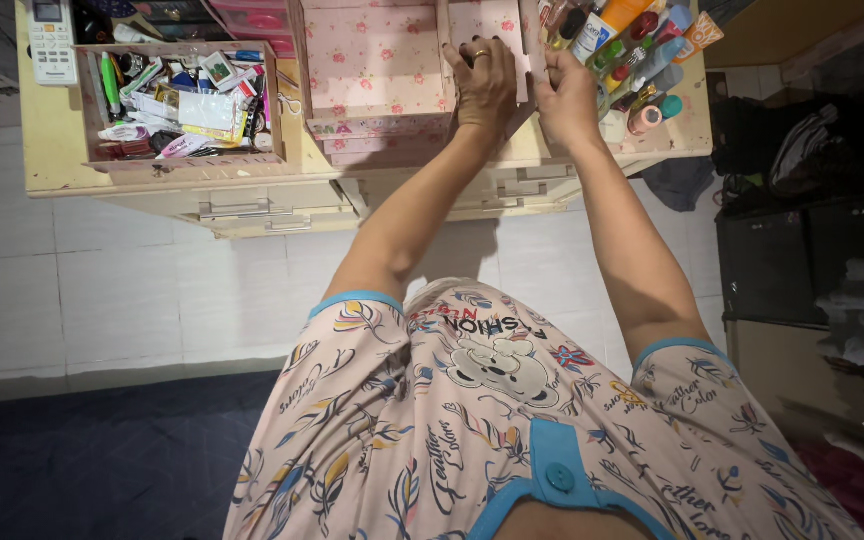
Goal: The person assembles multiple small pink floral-patterned paper boxes by folding and interlocking their tabs. After stacking the finished boxes, the person places several small cosmetic items into one of the boxes.
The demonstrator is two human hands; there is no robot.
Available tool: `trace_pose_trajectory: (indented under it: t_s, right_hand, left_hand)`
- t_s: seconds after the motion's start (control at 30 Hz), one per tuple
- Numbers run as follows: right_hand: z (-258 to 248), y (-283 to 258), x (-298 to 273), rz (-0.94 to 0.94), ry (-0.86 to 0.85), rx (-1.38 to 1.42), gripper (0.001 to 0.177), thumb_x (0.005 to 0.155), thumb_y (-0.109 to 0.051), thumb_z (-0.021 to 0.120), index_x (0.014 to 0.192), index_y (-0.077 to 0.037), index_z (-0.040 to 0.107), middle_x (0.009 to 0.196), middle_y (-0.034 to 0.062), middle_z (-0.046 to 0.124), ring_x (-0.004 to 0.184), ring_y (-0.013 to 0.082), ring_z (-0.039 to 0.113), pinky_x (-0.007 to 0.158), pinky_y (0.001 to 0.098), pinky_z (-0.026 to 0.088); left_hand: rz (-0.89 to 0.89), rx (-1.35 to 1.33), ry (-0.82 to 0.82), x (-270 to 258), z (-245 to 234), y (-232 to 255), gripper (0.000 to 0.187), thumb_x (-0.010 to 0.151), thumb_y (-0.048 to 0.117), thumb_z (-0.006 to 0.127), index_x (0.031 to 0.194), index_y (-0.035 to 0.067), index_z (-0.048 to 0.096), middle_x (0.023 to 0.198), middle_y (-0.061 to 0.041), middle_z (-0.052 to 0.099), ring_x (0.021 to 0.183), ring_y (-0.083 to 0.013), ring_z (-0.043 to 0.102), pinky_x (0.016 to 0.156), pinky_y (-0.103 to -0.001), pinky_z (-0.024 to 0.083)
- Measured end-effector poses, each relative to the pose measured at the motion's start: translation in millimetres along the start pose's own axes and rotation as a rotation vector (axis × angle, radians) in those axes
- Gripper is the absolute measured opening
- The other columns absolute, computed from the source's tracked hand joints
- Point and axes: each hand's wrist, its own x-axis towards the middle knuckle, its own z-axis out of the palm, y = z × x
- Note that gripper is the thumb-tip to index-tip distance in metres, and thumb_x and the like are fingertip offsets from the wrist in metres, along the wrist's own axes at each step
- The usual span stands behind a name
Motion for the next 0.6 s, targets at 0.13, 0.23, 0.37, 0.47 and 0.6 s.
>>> trace_pose_trajectory:
  t_s: [0.13,0.23,0.37,0.47,0.6]
  right_hand:
    - [0.5,5.6,0.7,-0.01,0.011,-0.003,0.032,0.093,0.007,0.055,0.124,0.006,0.064,0.104,0.0119,0.08,0.088,0.0104,0.073,0.076,0.0239,0.056]
    - [2.3,9.0,2.9,0.028,0.006,0.031,0.032,0.093,0.008,0.053,0.123,0.006,0.063,0.103,0.0125,0.08,0.088,0.0117,0.074,0.076,0.0242,0.057]
    - [8.4,15.8,5.3,-0.021,0.015,0.041,0.024,0.097,0.006,0.058,0.121,0.005,0.063,0.109,0.0139,0.079,0.099,0.0143,0.078,0.084,0.0254,0.059]
    - [9.1,24.1,6.6,-0.025,0.047,0.047,0.028,0.093,0.007,0.061,0.12,0.004,0.066,0.108,0.0153,0.081,0.098,0.0167,0.079,0.085,0.0267,0.06]
    - [6.3,32.3,11.7,0.003,-0.011,0.081,0.02,0.102,0.001,0.065,0.121,0.004,0.066,0.115,0.015,0.078,0.101,0.019,0.076,0.085,0.0289,0.06]
  left_hand:
    - [-0.014,-0.023,-0.021,1.7,1.7,2.5,0.031,0.087,0.016,0.054,0.11,-0.001,0.066,0.105,-0.02,0.057,0.104,-0.0407,0.058,0.101,-0.075,0.034]
    - [-0.016,-0.011,-0.053,2.7,5.2,5.4,0.027,0.09,0.016,0.054,0.108,-0.002,0.066,0.104,-0.02,0.057,0.103,-0.0411,0.057,0.103,-0.074,0.033]
    - [-0.083,-0.063,0.012,6.4,2.0,8.0,0.03,0.089,0.019,0.055,0.108,-0.002,0.066,0.104,-0.019,0.057,0.104,-0.0417,0.055,0.103,-0.073,0.032]
    - [-0.056,-0.051,-0.043,9.0,-12.3,7.7,0.031,0.09,0.023,0.057,0.108,-0.001,0.065,0.108,-0.02,0.057,0.109,-0.0421,0.054,0.104,-0.073,0.031]
    - [0.019,-0.027,-0.294,16.7,-32.6,-1.8,0.063,0.079,0.047,0.061,0.118,-0.003,0.063,0.118,-0.022,0.057,0.117,-0.0419,0.052,0.104,-0.072,0.029]
